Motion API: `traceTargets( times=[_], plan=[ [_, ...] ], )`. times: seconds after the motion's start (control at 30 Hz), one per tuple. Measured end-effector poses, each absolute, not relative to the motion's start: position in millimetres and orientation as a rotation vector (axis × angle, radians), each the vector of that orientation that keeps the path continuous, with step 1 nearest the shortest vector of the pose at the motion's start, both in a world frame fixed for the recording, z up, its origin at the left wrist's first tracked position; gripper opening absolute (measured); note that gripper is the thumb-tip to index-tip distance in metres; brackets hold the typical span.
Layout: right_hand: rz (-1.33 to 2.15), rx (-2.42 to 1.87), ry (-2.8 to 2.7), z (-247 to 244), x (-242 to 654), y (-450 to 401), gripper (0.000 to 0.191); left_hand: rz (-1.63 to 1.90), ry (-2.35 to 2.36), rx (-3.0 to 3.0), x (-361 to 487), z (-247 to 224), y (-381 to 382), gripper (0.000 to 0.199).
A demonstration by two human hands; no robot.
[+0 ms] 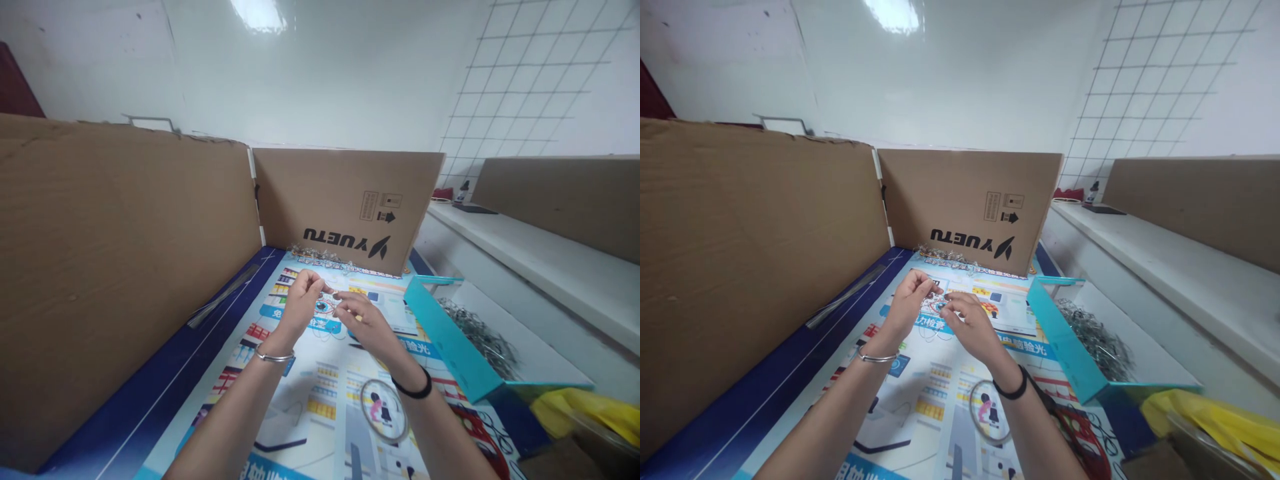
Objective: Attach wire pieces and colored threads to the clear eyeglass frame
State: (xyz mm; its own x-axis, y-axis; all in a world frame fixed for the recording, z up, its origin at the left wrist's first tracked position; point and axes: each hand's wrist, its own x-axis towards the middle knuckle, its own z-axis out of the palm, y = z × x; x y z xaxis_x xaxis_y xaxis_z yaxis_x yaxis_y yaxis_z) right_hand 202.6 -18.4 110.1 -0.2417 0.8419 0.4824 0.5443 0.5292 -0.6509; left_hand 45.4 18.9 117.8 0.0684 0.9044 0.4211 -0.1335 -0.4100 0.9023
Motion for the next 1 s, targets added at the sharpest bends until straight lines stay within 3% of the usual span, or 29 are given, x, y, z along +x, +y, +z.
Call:
traceTargets(
  times=[1.0],
  plan=[
    [0.252,-1.112,-1.972,123,198,-37,0.021,1.487,0.694,1.47,43,136,0,0.011]
  ],
)
